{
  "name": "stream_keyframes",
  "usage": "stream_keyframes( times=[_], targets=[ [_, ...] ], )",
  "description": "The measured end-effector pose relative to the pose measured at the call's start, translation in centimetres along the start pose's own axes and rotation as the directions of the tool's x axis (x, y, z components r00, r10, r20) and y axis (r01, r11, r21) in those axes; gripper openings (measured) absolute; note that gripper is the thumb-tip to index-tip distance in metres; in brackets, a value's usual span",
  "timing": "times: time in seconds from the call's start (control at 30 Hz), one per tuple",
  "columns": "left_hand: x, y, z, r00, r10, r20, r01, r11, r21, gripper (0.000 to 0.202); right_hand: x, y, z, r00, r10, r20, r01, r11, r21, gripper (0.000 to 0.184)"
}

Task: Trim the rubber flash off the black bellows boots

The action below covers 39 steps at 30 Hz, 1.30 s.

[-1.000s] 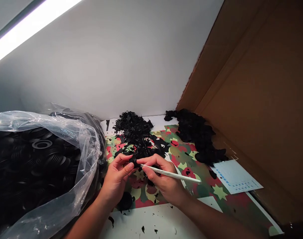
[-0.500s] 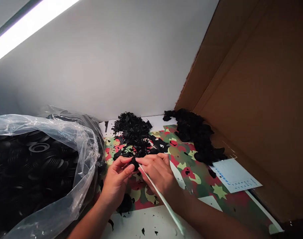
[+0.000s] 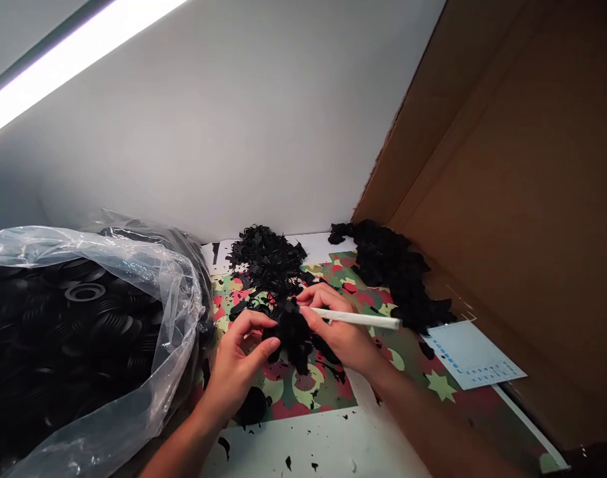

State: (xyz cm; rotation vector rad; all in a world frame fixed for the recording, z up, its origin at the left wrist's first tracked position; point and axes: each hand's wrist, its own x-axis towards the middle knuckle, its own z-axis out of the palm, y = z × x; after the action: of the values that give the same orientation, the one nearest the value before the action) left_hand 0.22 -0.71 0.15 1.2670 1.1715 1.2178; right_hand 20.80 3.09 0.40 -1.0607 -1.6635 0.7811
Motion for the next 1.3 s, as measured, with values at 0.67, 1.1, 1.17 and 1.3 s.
stream_keyframes(
  times=[0.67,1.1,1.17,1.3],
  targets=[
    [-0.3,1.1,-0.2,0.994,0.098,-0.042,-0.091,0.984,0.153,0.058,-1.9,-0.7,1.4,0.961,-0.263,0.085,0.254,0.962,0.102,0.027],
    [0.3,1.9,1.6,0.991,0.11,-0.07,-0.091,0.969,0.232,0.053,-0.7,-1.0,4.0,0.998,-0.046,-0.049,0.047,0.999,0.018,0.02],
    [0.8,2.5,2.3,0.988,0.139,-0.059,-0.12,0.96,0.252,0.051,-0.1,-1.0,3.7,0.999,0.026,-0.041,-0.024,0.998,0.056,0.017],
    [1.5,2.0,3.2,0.981,0.186,-0.049,-0.167,0.951,0.261,0.048,0.9,-0.4,3.3,0.992,0.13,-0.005,-0.129,0.988,0.085,0.012]
  ],
)
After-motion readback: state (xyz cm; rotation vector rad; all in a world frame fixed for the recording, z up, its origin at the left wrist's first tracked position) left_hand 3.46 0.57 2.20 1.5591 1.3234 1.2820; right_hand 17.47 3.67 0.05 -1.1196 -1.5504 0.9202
